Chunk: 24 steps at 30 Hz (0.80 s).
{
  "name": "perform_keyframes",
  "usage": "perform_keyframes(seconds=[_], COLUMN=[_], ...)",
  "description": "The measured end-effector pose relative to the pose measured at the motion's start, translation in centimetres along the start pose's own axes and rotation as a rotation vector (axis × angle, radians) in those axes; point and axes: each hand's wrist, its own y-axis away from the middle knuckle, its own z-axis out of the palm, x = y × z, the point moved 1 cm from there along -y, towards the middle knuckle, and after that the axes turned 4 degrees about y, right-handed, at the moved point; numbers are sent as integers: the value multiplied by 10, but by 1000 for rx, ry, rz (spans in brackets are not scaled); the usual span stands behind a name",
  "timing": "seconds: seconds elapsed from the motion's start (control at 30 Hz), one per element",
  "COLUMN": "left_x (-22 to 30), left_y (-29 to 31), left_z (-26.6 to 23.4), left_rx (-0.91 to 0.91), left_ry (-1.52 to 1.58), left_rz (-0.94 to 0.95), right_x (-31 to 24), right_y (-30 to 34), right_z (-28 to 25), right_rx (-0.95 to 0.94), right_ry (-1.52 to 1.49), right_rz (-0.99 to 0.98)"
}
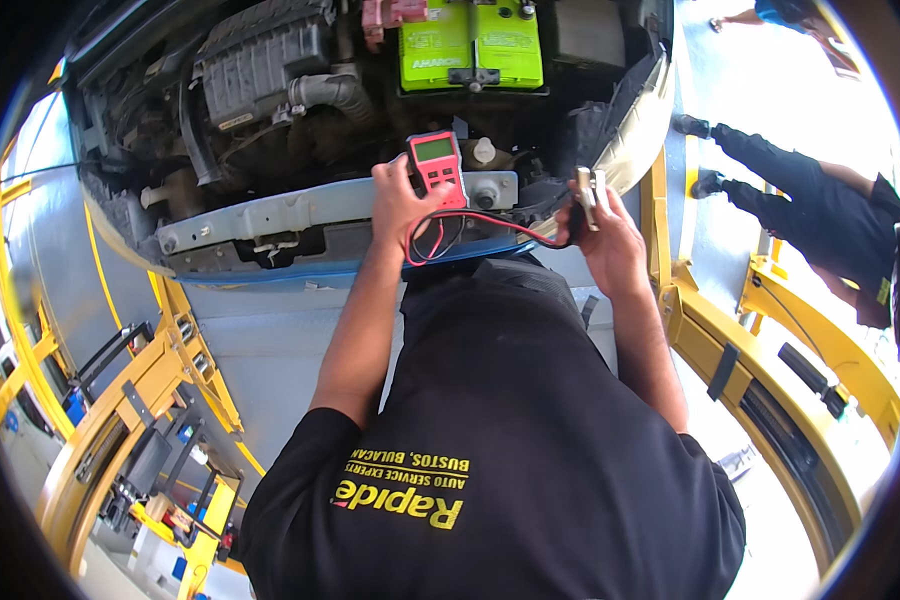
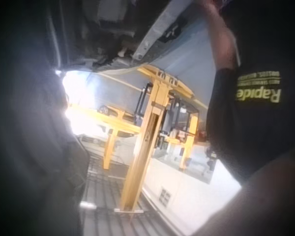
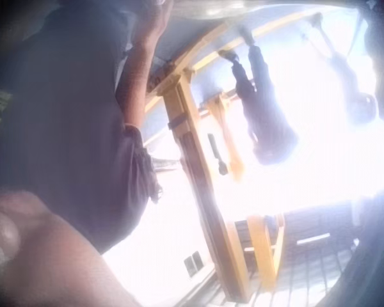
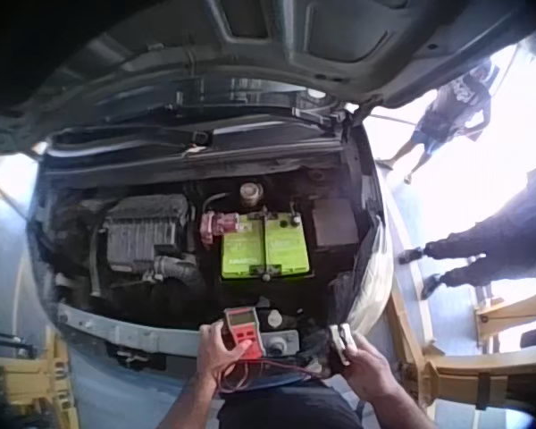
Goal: The person opens the car hood and uses a multimeter to test the car battery terminals. They connect the multimeter leads to the battery, observe the readings, and then pack the multimeter into a case.
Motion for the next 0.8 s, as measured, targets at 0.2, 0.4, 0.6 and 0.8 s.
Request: perform_keyframes(seconds=[0.2, 0.4, 0.6, 0.8], left_x=[-5, 50, 70, 67], left_y=[-30, -34, -31, 4], left_z=[-60, -11, -5, -12], left_rx=[-107, -242, -368, -401], left_ry=[-55, -382, -384, -299], left_rz=[-43, 104, 92, 27], right_x=[6, 19, 14, 25], right_y=[-17, -28, -22, -19], right_z=[12, 17, 27, 25], right_rx=[-20, -104, -72, -156], right_ry=[-15, -32, -11, 56], right_rz=[101, 195, 231, 302])
